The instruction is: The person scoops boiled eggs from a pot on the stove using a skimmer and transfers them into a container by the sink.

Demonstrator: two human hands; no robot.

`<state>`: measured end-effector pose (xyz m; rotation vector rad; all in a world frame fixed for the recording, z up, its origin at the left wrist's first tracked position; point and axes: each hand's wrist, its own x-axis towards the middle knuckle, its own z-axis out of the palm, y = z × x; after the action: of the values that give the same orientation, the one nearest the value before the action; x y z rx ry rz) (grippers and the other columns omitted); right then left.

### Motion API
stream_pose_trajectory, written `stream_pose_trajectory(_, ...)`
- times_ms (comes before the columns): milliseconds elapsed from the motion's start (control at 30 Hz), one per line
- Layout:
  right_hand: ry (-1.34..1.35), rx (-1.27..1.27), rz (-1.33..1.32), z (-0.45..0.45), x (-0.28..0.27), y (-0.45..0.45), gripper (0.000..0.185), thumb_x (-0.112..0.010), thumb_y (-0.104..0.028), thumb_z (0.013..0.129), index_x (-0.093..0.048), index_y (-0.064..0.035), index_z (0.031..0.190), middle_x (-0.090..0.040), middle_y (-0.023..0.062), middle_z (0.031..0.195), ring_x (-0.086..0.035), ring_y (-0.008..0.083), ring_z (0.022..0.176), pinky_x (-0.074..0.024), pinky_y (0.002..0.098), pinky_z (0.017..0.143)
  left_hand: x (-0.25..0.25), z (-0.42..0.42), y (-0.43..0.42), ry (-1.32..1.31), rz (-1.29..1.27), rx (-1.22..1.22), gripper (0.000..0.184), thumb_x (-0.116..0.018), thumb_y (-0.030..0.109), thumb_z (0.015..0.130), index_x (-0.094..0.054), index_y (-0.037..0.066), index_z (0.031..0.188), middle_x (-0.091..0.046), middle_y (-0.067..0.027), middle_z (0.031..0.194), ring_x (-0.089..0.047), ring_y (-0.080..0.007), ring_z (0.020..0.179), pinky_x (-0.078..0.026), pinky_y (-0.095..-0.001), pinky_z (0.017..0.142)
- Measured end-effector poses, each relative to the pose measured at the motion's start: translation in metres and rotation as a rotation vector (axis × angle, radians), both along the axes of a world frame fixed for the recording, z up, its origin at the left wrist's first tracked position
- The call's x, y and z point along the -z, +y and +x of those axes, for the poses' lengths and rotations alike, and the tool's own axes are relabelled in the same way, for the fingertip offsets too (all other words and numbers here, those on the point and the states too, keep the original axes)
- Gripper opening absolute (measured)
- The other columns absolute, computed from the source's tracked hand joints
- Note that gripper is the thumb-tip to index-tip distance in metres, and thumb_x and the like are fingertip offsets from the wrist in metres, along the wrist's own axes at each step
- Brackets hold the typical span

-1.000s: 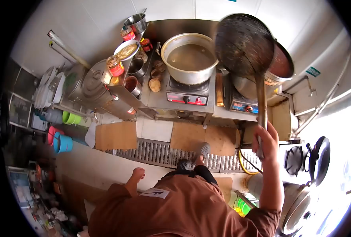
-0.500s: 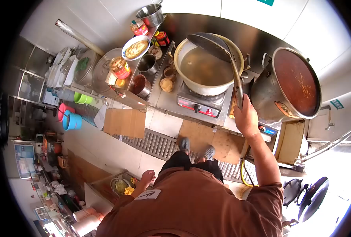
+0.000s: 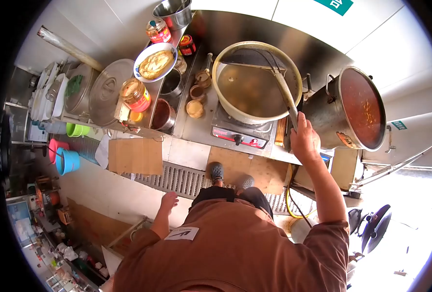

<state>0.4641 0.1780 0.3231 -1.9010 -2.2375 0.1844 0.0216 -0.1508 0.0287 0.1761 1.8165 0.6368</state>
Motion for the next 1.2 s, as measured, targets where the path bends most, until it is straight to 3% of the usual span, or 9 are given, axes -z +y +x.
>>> stream_pose_trajectory(33, -0.007, 0.001, -0.007, -0.001, 0.0, 0.002, 0.053, -0.057, -0.011, 0.077, -0.035, -0.0014, 0.125, -0.055, 0.0223, 0.098, -0.058, 0.0394, 0.081, -0.0481, 0.0458, 0.069, -0.004, -0.007, 0.008, 0.001, -0.002, -0.004, 0.02, -0.054, 0.019, 0.083, -0.057, 0.008, 0.099, -0.056, -0.0015, 0.079, -0.056, -0.013, 0.066, -0.044, -0.0271, 0.053)
stream_pose_trajectory(67, -0.015, -0.005, 0.006, -0.001, 0.001, 0.004, 0.053, -0.057, -0.011, 0.077, -0.035, -0.0021, 0.125, -0.056, 0.0222, 0.098, -0.058, 0.0393, 0.082, -0.0481, 0.0459, 0.069, 0.002, -0.018, 0.01, -0.01, -0.04, 0.069, 0.021, -0.053, 0.016, 0.081, -0.055, 0.009, 0.101, -0.056, -0.0012, 0.085, -0.057, -0.0163, 0.074, -0.047, -0.0324, 0.064)
stream_pose_trajectory(333, -0.017, -0.042, 0.019, 0.008, 0.009, 0.026, 0.052, -0.057, -0.01, 0.076, -0.037, -0.0028, 0.123, -0.056, 0.0219, 0.097, -0.058, 0.0391, 0.082, -0.0483, 0.0461, 0.069, -0.002, -0.022, 0.017, 0.017, -0.041, -0.041, 0.027, -0.053, 0.014, 0.08, -0.053, 0.008, 0.107, -0.056, -0.0032, 0.087, -0.057, -0.017, 0.074, -0.046, -0.0329, 0.064)
stream_pose_trajectory(467, -0.003, -0.083, 0.018, 0.016, 0.009, 0.033, 0.051, -0.057, -0.012, 0.077, -0.037, -0.0026, 0.123, -0.056, 0.0215, 0.098, -0.058, 0.0395, 0.083, -0.0484, 0.0458, 0.07, 0.001, 0.008, 0.01, -0.018, -0.082, 0.021, 0.029, -0.056, 0.015, 0.078, -0.054, 0.008, 0.106, -0.057, -0.0028, 0.086, -0.057, -0.0164, 0.073, -0.046, -0.0321, 0.061)
stream_pose_trajectory(500, -0.001, -0.089, 0.009, 0.017, 0.009, 0.035, 0.052, -0.058, -0.012, 0.077, -0.037, -0.0022, 0.123, -0.057, 0.0212, 0.098, -0.058, 0.0396, 0.083, -0.0483, 0.0458, 0.07, 0.014, 0.012, 0.004, 0.019, -0.042, 0.056, 0.025, -0.054, 0.018, 0.079, -0.056, 0.005, 0.101, -0.058, -0.0059, 0.08, -0.058, -0.0166, 0.066, -0.045, -0.0292, 0.05)
stream_pose_trajectory(833, 0.076, -0.069, -0.075, 0.027, 0.007, 0.048, 0.049, -0.058, -0.016, 0.077, -0.041, -0.0018, 0.121, -0.057, 0.0219, 0.104, -0.056, 0.0399, 0.09, -0.0461, 0.0465, 0.076, -0.003, 0.042, 0.014, 0.028, -0.007, 0.046, 0.032, -0.054, 0.018, 0.079, -0.056, 0.002, 0.107, -0.059, -0.0062, 0.08, -0.058, -0.0154, 0.067, -0.046, -0.0285, 0.051)
stream_pose_trajectory(1200, 0.267, -0.06, -0.172, 0.031, -0.005, 0.053, 0.045, -0.055, -0.019, 0.076, -0.044, -0.001, 0.115, -0.058, 0.0252, 0.093, -0.054, 0.0431, 0.09, -0.0432, 0.0467, 0.074, -0.009, 0.049, 0.021, 0.059, -0.01, 0.008, 0.033, -0.053, 0.018, 0.08, -0.055, 0.002, 0.109, -0.059, -0.0063, 0.082, -0.058, -0.015, 0.067, -0.046, -0.0277, 0.052)
